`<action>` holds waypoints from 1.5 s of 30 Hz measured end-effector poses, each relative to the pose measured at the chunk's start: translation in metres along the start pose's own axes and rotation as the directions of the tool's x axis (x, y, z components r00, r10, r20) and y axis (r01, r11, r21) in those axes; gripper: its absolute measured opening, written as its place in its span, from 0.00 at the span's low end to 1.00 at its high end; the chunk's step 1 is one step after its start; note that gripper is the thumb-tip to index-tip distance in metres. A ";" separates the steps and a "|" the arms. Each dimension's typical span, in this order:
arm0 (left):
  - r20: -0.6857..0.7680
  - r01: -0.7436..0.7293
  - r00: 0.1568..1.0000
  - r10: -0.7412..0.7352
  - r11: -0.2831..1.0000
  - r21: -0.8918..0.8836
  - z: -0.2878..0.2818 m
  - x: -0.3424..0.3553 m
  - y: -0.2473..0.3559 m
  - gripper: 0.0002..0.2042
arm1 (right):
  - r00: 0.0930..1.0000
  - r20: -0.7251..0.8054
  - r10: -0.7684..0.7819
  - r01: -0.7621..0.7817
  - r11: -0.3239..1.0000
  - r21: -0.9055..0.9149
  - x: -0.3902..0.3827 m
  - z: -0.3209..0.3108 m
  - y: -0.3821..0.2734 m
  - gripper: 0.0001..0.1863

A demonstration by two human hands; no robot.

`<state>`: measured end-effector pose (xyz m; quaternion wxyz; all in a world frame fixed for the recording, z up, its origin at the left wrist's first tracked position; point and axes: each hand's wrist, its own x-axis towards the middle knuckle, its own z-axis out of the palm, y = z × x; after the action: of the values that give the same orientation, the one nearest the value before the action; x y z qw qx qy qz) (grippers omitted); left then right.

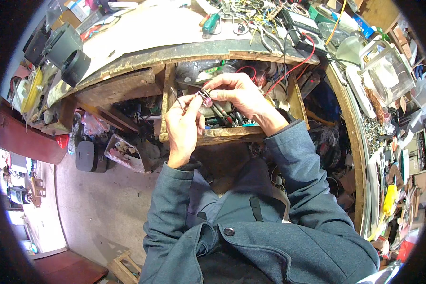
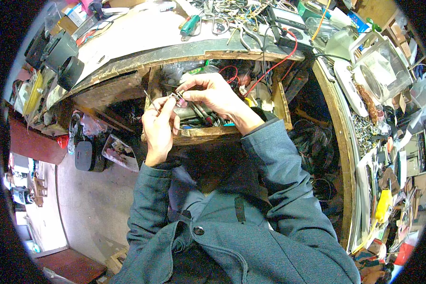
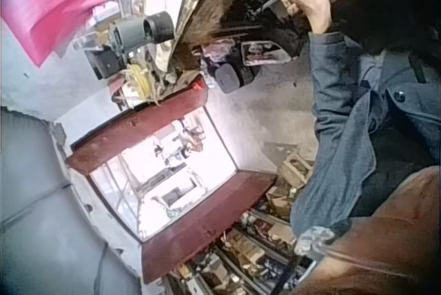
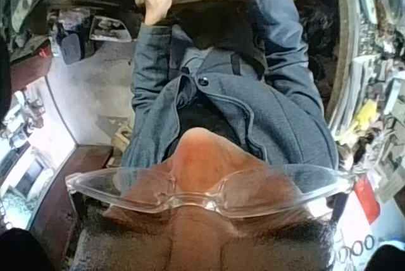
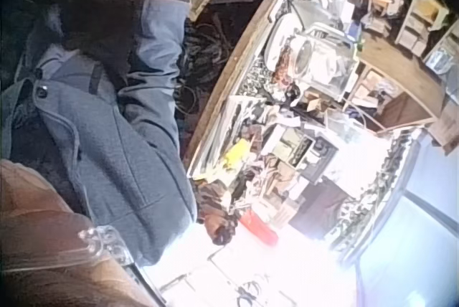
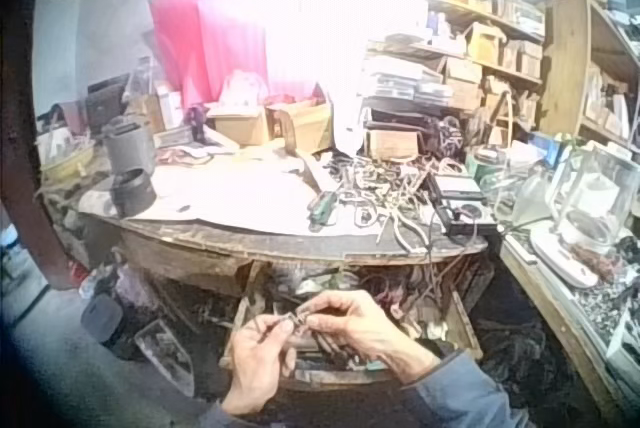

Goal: The person works at a cluttered workbench, handling small electronic components and wires. They use a screwdriver to adjust a small black box, then wipe it with a cloth. The person continues to manipulate the component and wires throughout the clip.

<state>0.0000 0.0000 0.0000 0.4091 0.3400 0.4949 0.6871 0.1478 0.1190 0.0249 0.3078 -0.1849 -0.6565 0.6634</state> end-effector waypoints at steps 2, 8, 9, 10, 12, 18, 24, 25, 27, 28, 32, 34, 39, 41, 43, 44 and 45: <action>-0.006 -0.009 1.000 0.009 1.000 0.008 0.001 -0.001 0.001 0.10 | 1.000 -0.004 -0.011 0.011 1.000 -0.001 0.001 0.000 0.001 0.12; -0.002 0.014 1.000 -0.014 1.000 0.001 0.002 -0.002 0.000 0.10 | 1.000 -0.028 0.010 -0.010 1.000 0.004 -0.001 -0.002 0.003 0.12; 0.004 0.012 1.000 -0.012 1.000 -0.002 0.002 -0.002 0.000 0.10 | 1.000 -0.029 -0.001 0.001 1.000 -0.007 0.000 -0.002 0.004 0.12; 0.010 0.011 1.000 -0.011 1.000 -0.005 0.001 -0.001 0.000 0.09 | 0.999 -0.029 -0.012 0.012 1.000 -0.019 0.000 -0.003 0.005 0.13; 0.011 0.016 1.000 -0.016 1.000 -0.014 0.001 -0.001 0.000 0.09 | 0.999 -0.029 -0.016 0.016 1.000 -0.011 0.001 -0.004 0.006 0.13; 0.007 -0.004 1.000 0.004 0.998 -0.067 0.004 0.000 0.005 0.10 | 0.999 -0.024 0.024 -0.022 0.996 0.086 0.002 -0.004 0.008 0.12; 0.042 -0.002 0.999 0.004 0.999 -0.040 -0.001 0.002 -0.002 0.10 | 0.999 -0.034 0.040 -0.036 0.993 0.110 -0.001 -0.002 0.004 0.11; 0.047 0.005 0.999 -0.003 0.999 -0.046 -0.001 0.002 -0.001 0.10 | 0.999 -0.030 0.029 -0.026 0.995 0.096 -0.001 -0.003 0.005 0.11; 0.052 0.017 0.999 -0.014 0.998 -0.053 -0.002 0.002 0.001 0.09 | 1.000 -0.018 0.006 -0.005 0.997 0.073 0.002 -0.003 0.009 0.13; 0.046 0.017 0.999 -0.015 0.999 -0.051 -0.003 0.002 0.000 0.09 | 1.000 -0.024 -0.009 0.011 0.998 0.059 0.002 -0.004 0.010 0.14; 0.055 0.024 0.998 -0.020 0.998 -0.063 -0.004 0.003 -0.002 0.09 | 0.999 -0.037 0.002 0.000 0.998 0.058 0.001 -0.002 0.005 0.13; 0.070 0.028 0.997 -0.023 0.997 -0.071 -0.006 0.003 0.000 0.09 | 0.999 -0.038 -0.005 0.007 0.998 0.059 0.002 0.000 0.004 0.12; 0.088 0.026 0.996 -0.018 0.995 -0.092 -0.004 0.004 0.000 0.09 | 0.998 -0.041 -0.039 0.041 0.998 0.044 0.002 -0.002 0.005 0.10; 0.078 0.018 0.997 -0.011 0.995 -0.097 -0.004 0.003 0.001 0.09 | 0.998 -0.049 -0.031 0.033 0.999 0.027 0.002 -0.001 0.006 0.10; 0.061 0.003 0.998 0.003 0.995 -0.097 -0.003 0.002 0.002 0.09 | 0.997 -0.058 -0.051 0.051 0.999 -0.001 0.004 -0.001 0.009 0.10; 0.053 0.011 0.999 -0.006 0.995 -0.095 -0.001 0.002 0.004 0.09 | 0.998 -0.046 -0.037 0.037 0.999 0.001 0.003 -0.002 0.008 0.10; 0.047 0.003 0.999 0.001 0.995 -0.095 -0.001 0.002 0.003 0.09 | 0.998 -0.050 -0.021 0.022 1.000 0.016 0.003 -0.001 0.007 0.10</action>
<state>-0.0028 0.0011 0.0026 0.4367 0.3361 0.4520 0.7014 0.1452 0.1223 0.0187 0.3329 -0.1917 -0.6449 0.6607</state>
